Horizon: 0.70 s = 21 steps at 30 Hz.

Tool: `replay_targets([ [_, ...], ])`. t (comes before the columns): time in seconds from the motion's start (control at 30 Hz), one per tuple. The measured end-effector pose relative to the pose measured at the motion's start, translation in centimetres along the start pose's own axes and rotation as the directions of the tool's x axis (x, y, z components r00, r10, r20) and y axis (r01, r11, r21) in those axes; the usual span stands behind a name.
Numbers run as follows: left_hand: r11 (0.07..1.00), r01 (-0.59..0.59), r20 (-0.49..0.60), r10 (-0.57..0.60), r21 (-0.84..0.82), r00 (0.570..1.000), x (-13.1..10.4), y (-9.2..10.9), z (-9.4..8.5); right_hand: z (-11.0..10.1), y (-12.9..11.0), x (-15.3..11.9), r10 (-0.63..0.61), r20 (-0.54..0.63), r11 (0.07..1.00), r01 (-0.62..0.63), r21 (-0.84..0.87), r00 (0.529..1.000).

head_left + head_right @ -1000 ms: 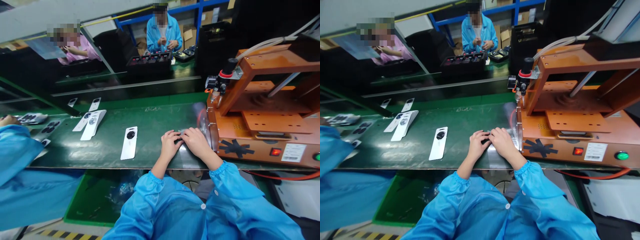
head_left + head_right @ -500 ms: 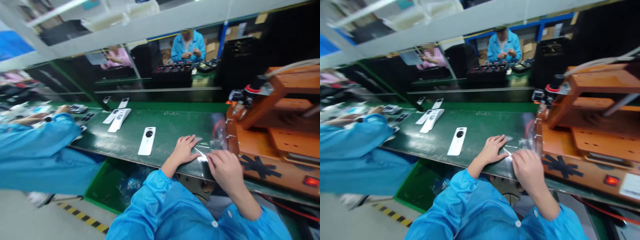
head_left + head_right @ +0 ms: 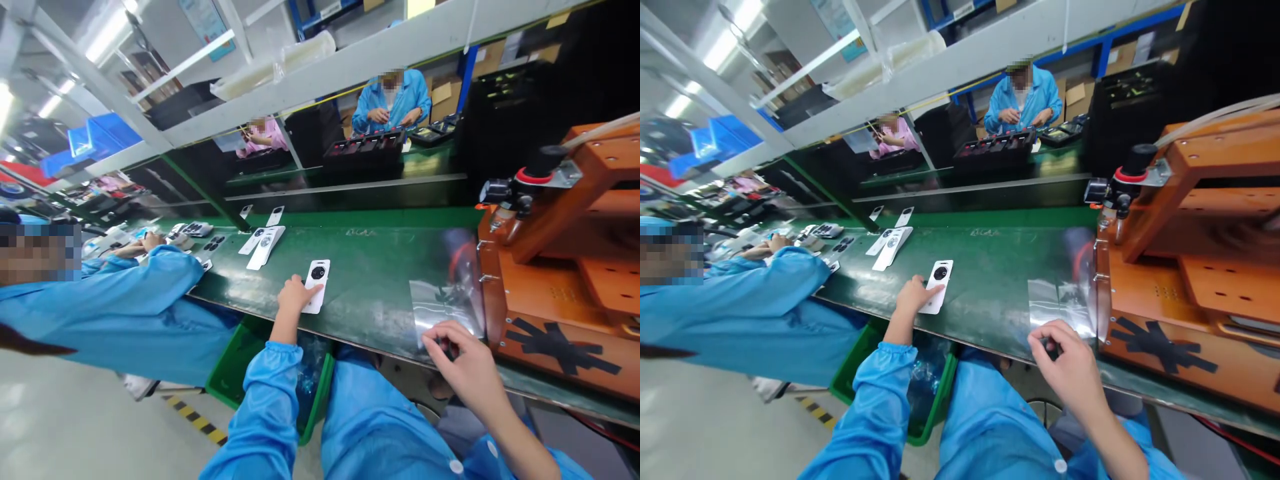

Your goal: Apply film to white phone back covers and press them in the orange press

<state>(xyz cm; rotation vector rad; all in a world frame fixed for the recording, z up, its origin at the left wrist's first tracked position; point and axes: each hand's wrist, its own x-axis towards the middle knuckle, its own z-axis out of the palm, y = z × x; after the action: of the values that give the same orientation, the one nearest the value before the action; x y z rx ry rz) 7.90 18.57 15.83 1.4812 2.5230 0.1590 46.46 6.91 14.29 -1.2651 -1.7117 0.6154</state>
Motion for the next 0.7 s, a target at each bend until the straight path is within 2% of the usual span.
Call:
replay_targets([
  [0.13, 0.999, 0.033, 0.078, -0.035, 0.035, 0.996, 1.3, -0.9, 0.3, 1.1, 0.0, 1.0, 0.112, 0.021, 0.988, -0.113, 0.106, 0.994],
  [0.3, 0.995, 0.083, 0.086, -0.087, 0.051, 0.992, 1.9, -1.1, 0.6, 0.4, -0.1, 1.8, 0.261, 0.036, 0.945, -0.263, 0.192, 0.965],
  [0.47, 0.996, 0.08, 0.101, -0.076, -0.035, 0.992, 3.1, -1.4, -0.3, 0.6, -0.1, 2.1, 0.371, 0.016, 0.889, -0.36, 0.282, 0.928],
  [0.6, 0.985, -0.035, -0.04, 0.029, -0.17, 0.999, 1.4, -1.1, -1.6, 0.8, -0.2, 2.2, 0.387, 0.008, 0.876, -0.37, 0.311, 0.922],
  [0.7, 0.935, -0.161, -0.145, 0.12, -0.315, 0.982, -2.2, 0.1, -1.2, 0.4, -0.5, 2.5, 0.37, 0.003, 0.883, -0.352, 0.309, 0.929],
])
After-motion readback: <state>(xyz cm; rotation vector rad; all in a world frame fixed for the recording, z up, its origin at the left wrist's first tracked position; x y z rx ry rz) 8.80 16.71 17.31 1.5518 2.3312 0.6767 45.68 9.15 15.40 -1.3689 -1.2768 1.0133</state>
